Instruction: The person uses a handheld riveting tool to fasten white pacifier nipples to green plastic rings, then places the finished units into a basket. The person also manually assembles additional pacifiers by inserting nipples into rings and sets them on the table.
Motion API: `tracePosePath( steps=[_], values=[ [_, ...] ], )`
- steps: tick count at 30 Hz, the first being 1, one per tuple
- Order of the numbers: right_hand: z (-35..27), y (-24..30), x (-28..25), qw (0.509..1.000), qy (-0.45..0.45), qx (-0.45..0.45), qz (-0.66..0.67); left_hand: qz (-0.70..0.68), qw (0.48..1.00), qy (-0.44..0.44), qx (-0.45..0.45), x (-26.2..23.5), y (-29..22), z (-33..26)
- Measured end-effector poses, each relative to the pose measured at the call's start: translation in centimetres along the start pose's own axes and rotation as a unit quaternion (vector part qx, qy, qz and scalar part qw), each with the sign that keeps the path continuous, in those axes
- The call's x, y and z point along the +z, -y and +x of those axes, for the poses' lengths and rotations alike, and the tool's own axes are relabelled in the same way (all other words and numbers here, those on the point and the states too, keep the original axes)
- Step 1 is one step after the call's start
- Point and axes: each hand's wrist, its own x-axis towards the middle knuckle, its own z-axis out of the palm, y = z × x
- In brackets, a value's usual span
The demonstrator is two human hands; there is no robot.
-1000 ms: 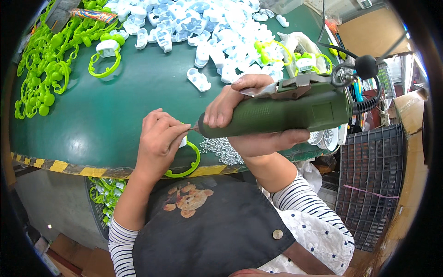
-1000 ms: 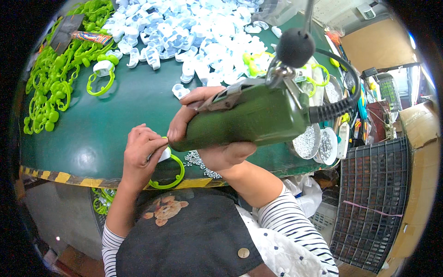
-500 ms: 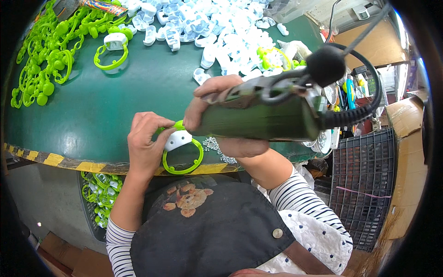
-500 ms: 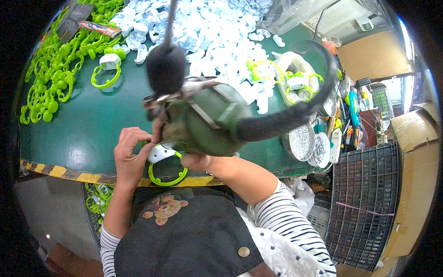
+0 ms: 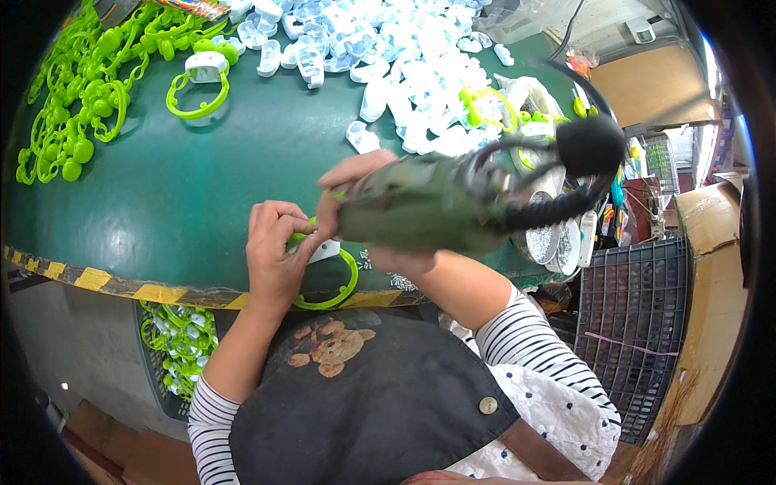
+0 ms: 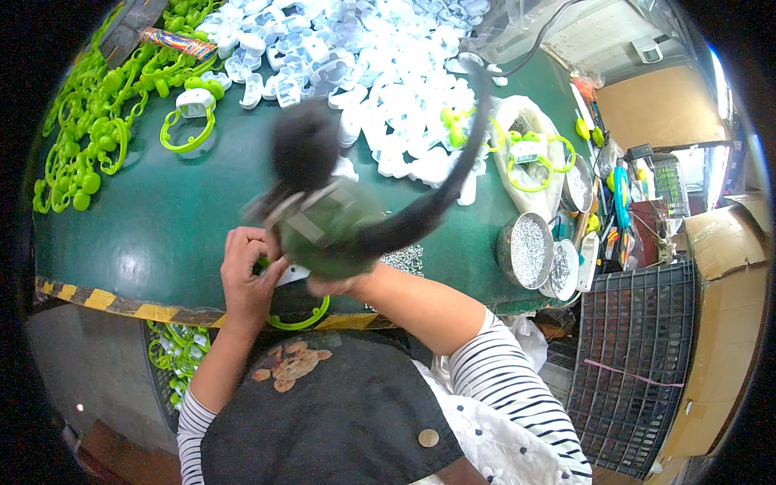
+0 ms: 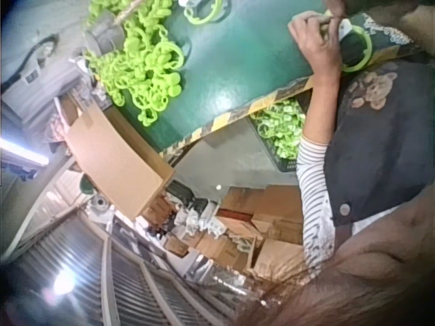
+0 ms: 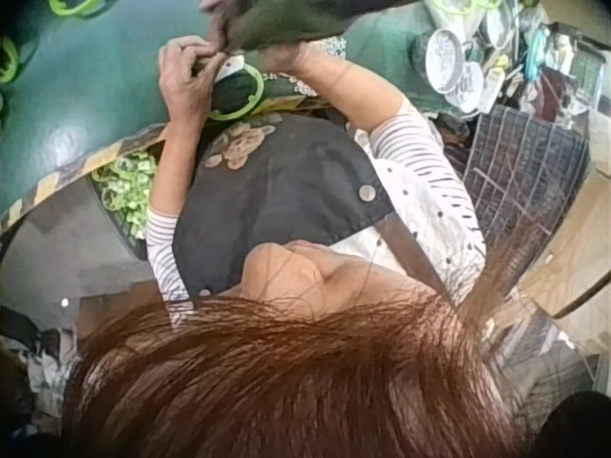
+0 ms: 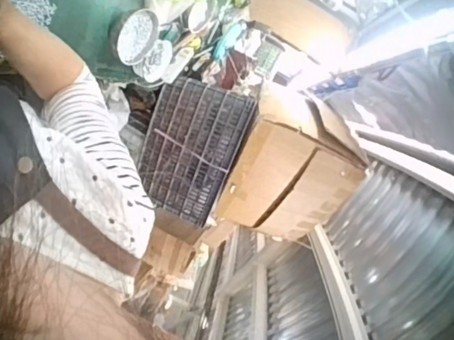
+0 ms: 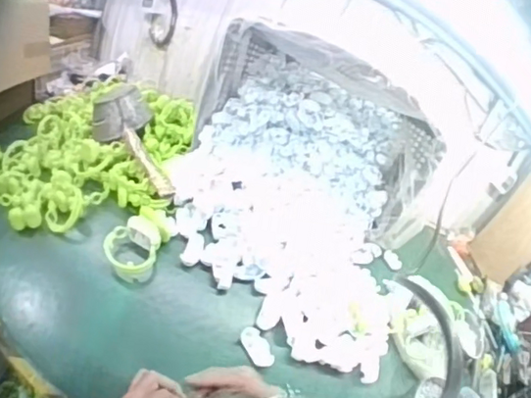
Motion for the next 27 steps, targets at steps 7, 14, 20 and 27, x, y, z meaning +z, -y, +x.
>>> tracePosePath(
  steps=[7,14,20,27],
  values=[
    [0.7,2.0,-0.2,0.987,-0.015,-0.155,0.044,0.031,0.999,0.016,0.038,-0.3,-0.7,0.5],
    [1.0,2.9,1.0,0.984,-0.008,-0.166,0.068,0.063,0.997,0.014,0.048,-1.3,-1.1,0.6],
    [1.2,3.1,1.5,0.985,0.039,-0.159,0.055,0.088,0.993,0.017,0.083,-2.5,-1.1,0.4],
    [0.3,3.7,2.9,0.996,0.015,-0.088,-0.023,0.064,0.994,0.022,0.08,-4.1,-1.2,-0.8]
  ],
)
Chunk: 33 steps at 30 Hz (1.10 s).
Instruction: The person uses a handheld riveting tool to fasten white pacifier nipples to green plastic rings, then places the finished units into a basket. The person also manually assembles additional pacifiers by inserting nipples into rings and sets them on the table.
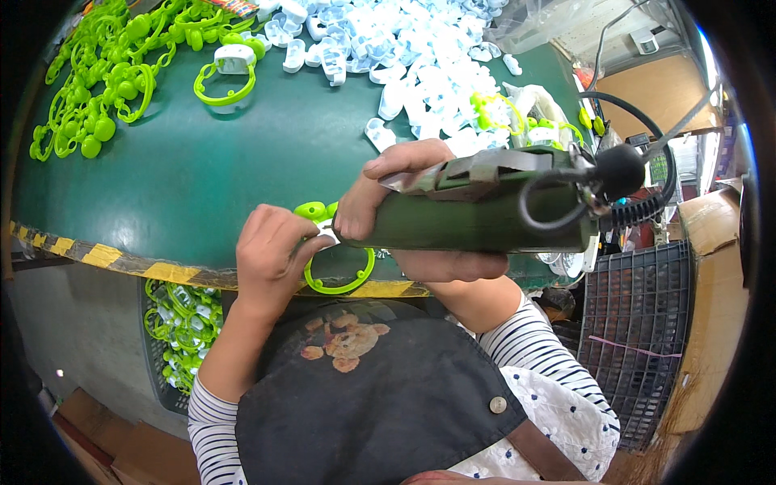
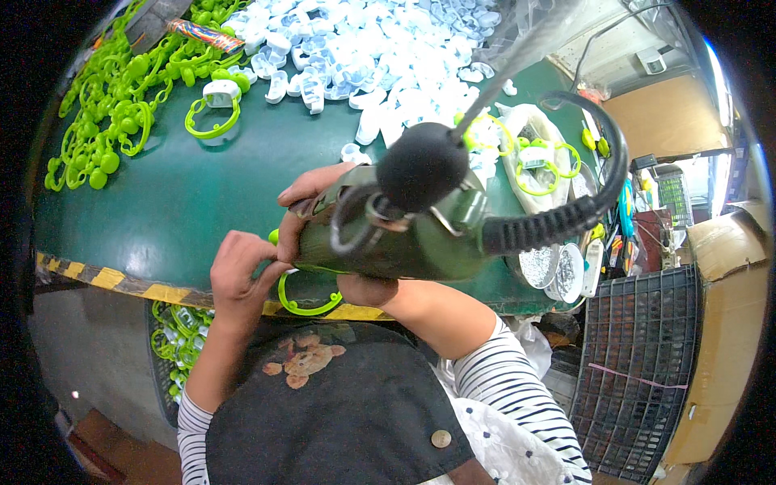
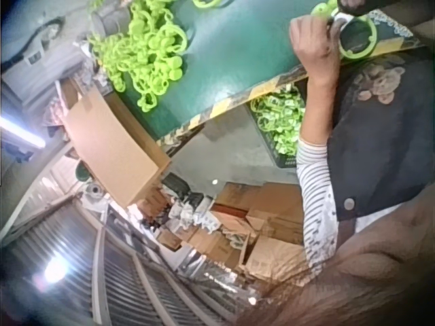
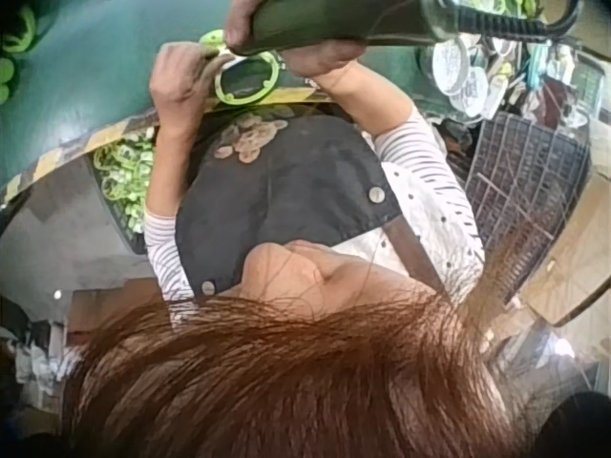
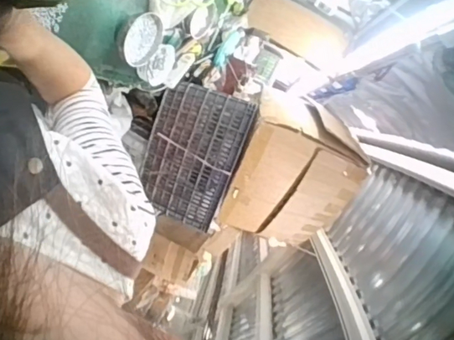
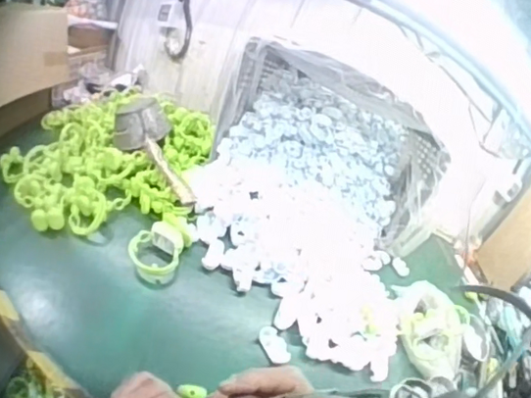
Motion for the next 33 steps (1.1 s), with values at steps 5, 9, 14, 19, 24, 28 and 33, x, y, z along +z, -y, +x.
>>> tracePosePath(
  steps=[5,9,14,19,24,28,33],
  values=[
    [-0.4,0.8,0.4,0.997,0.014,0.069,-0.013,-0.066,0.997,-0.011,-0.045,-1.1,0.4,-1.4],
    [-1.2,1.0,1.0,0.995,0.02,0.099,0.006,-0.104,0.989,-0.043,-0.096,-0.8,0.1,-2.1],
    [-1.4,1.4,1.6,0.986,0.022,0.161,0.037,-0.097,0.989,-0.032,-0.106,-0.9,0.6,-2.4],
    [-0.4,0.4,1.6,0.983,0.042,0.178,0.016,-0.091,0.994,0.039,-0.044,0.6,2.6,-2.3],
    [-0.5,-4.4,0.4,0.988,0.139,-0.013,-0.064,-0.118,0.991,0.052,-0.047,1.8,3.3,-2.7],
    [-0.7,-4.2,0.3,0.979,0.165,0.068,-0.099,-0.111,0.994,0.004,-0.015,2.5,3.1,-2.7],
    [-1.8,-4.6,0.3,0.991,0.085,0.05,-0.086,-0.047,0.998,0.035,-0.015,1.5,2.6,-2.7]
  ],
)
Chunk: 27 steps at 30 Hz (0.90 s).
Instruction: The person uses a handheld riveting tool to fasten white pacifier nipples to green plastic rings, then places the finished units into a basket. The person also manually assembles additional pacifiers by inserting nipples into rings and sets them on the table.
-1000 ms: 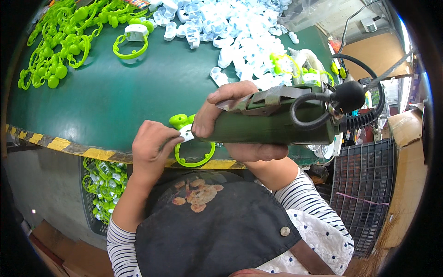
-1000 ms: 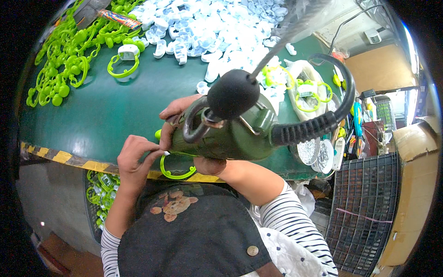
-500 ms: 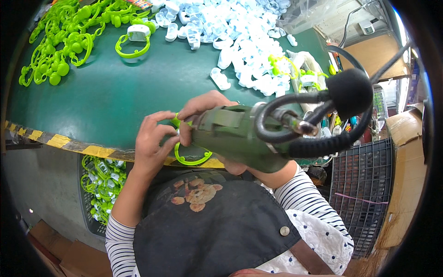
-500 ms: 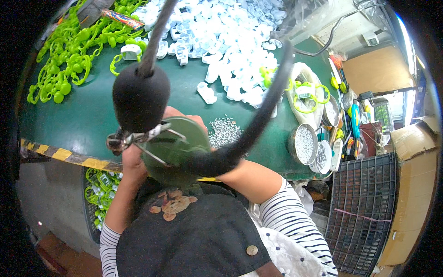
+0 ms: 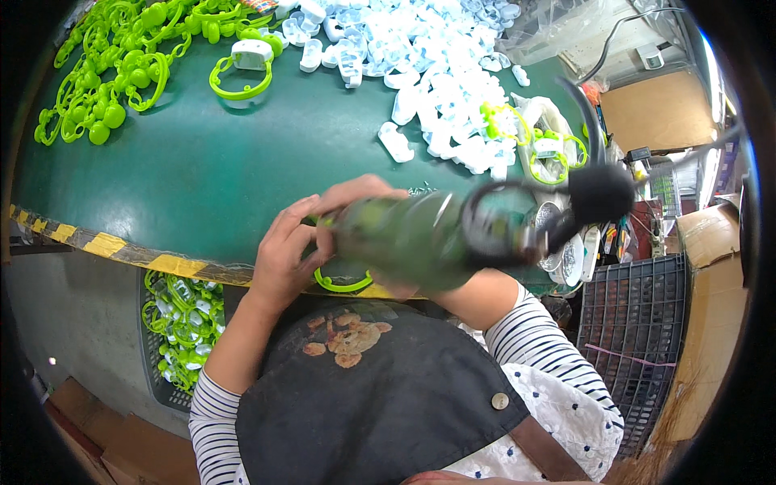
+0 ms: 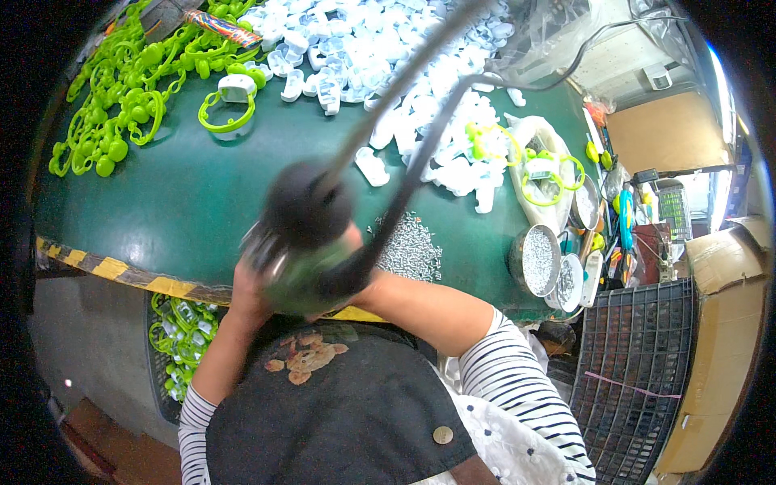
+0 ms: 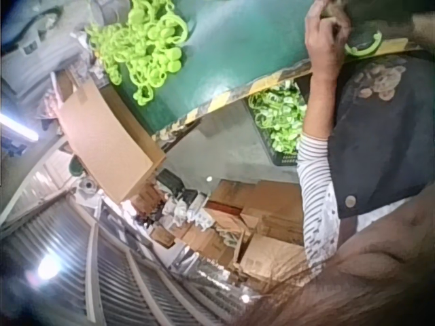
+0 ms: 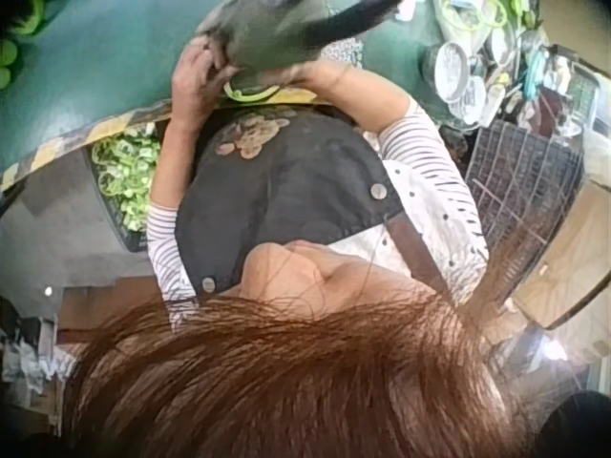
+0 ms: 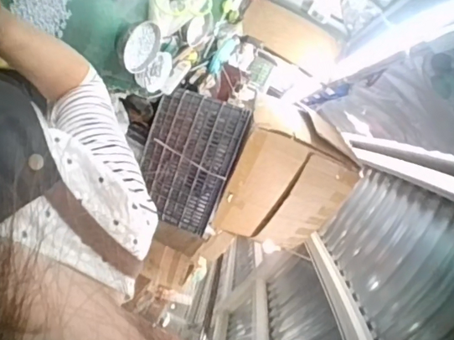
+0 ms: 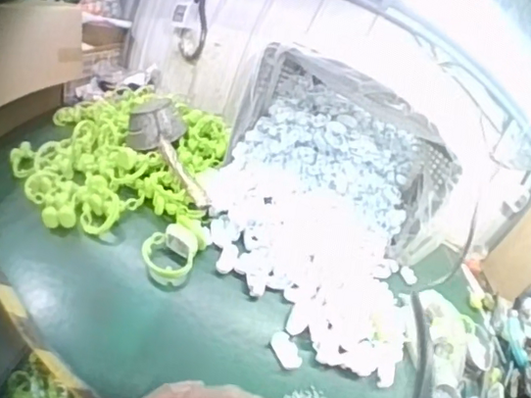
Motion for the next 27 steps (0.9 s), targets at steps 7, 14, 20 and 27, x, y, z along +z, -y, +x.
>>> tracePosePath(
  steps=[7,14,20,27],
  values=[
    [1.0,2.5,-0.8,0.971,-0.121,-0.087,0.185,0.017,0.999,-0.019,0.045,-0.6,-0.3,1.6],
    [1.7,3.2,-1.0,0.982,-0.109,-0.074,0.133,0.075,0.991,-0.063,0.095,-0.4,0.0,2.1],
    [2.3,2.8,-1.5,0.993,-0.073,-0.058,0.07,0.05,0.993,-0.064,-0.085,0.1,-1.1,2.7],
    [3.1,2.4,-0.7,0.995,-0.012,0.034,0.096,0.054,0.994,0.018,-0.096,-0.1,0.1,3.0]
  ],
)
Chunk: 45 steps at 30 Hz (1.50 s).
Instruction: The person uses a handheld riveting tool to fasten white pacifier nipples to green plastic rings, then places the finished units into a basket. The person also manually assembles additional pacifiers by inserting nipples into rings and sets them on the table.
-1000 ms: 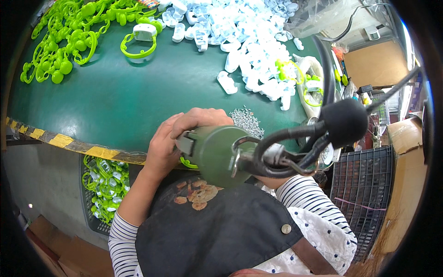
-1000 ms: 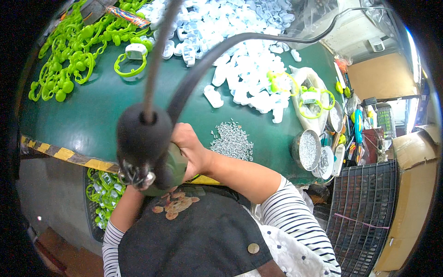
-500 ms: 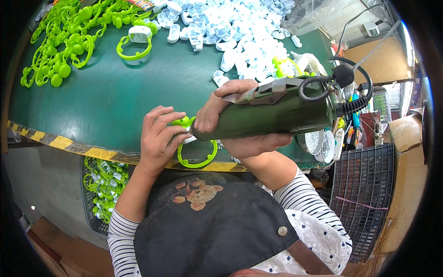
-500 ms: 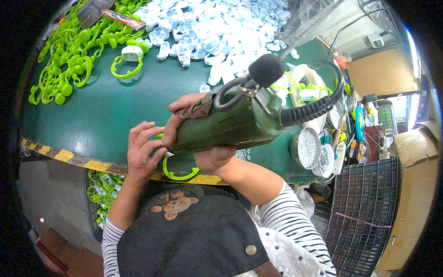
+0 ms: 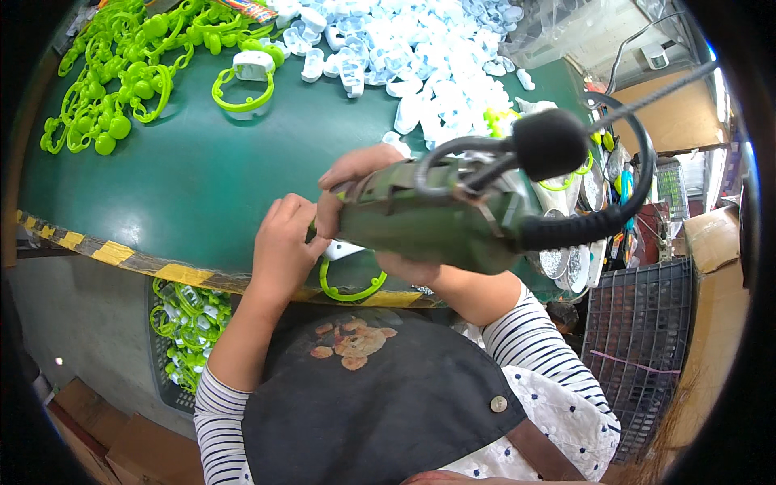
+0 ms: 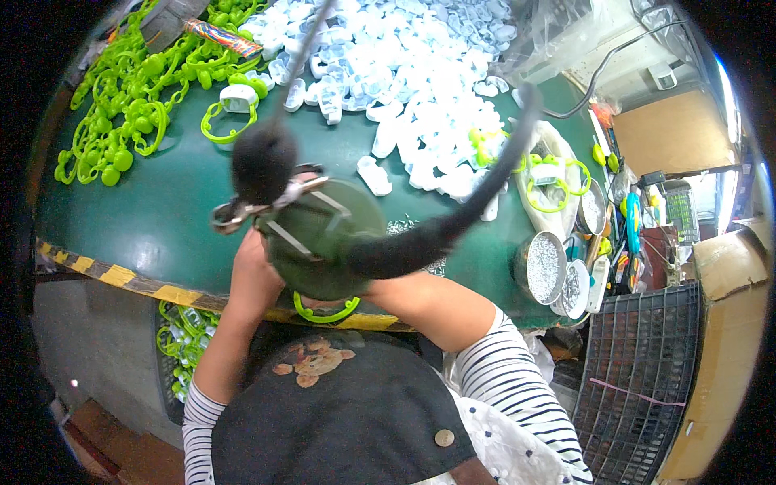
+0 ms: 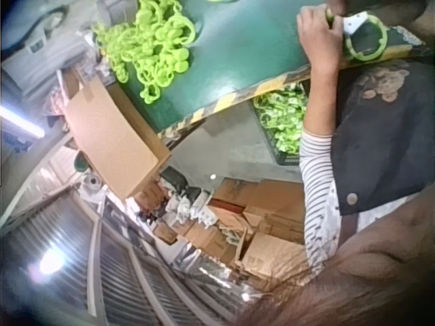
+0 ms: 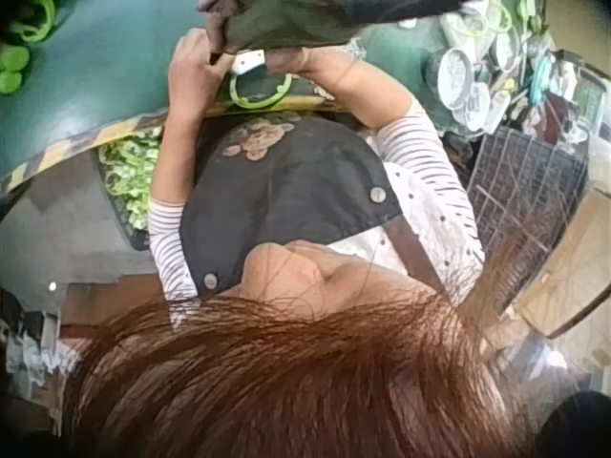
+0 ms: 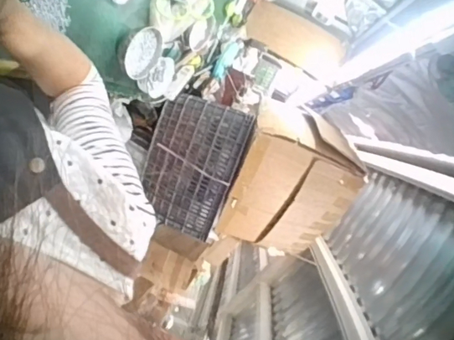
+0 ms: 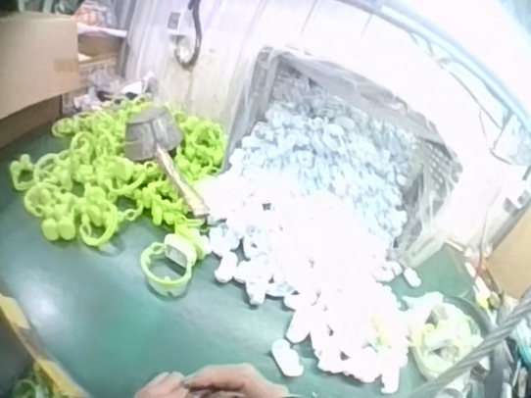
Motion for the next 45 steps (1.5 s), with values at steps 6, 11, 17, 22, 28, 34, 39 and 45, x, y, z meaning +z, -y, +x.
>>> tracePosePath(
  steps=[6,11,17,22,28,34,39,45],
  values=[
    [0.7,-1.8,-0.6,0.997,0.058,0.017,-0.048,-0.014,0.999,0.035,0.007,1.3,1.9,0.1],
    [0.9,-2.7,-1.1,0.988,0.094,0.059,-0.107,-0.078,0.996,0.029,-0.028,2.3,2.7,-0.8],
    [0.9,-2.9,-0.5,0.995,0.062,0.05,-0.055,-0.051,0.998,0.032,0.007,1.6,1.7,-0.1],
    [-0.8,-4.8,-0.4,0.998,-0.032,-0.043,-0.015,0.037,0.999,0.01,0.019,0.5,0.2,-0.2],
    [-1.8,1.0,-1.4,0.96,-0.234,-0.15,0.027,-0.046,0.996,0.067,-0.03,-2.4,0.4,-0.3],
    [-6.5,2.8,-7.1,0.946,-0.287,-0.136,-0.071,-0.027,0.95,0.31,-0.006,-17.0,2.2,-1.0],
    [-6.9,2.1,-7.5,0.941,-0.321,-0.102,-0.015,0.034,0.981,0.145,-0.124,-20.6,4.3,3.0],
    [-5.3,1.5,-6.3,0.946,-0.31,-0.067,0.066,0.078,0.99,-0.014,0.12,-11.6,11.3,17.9]
  ],
)
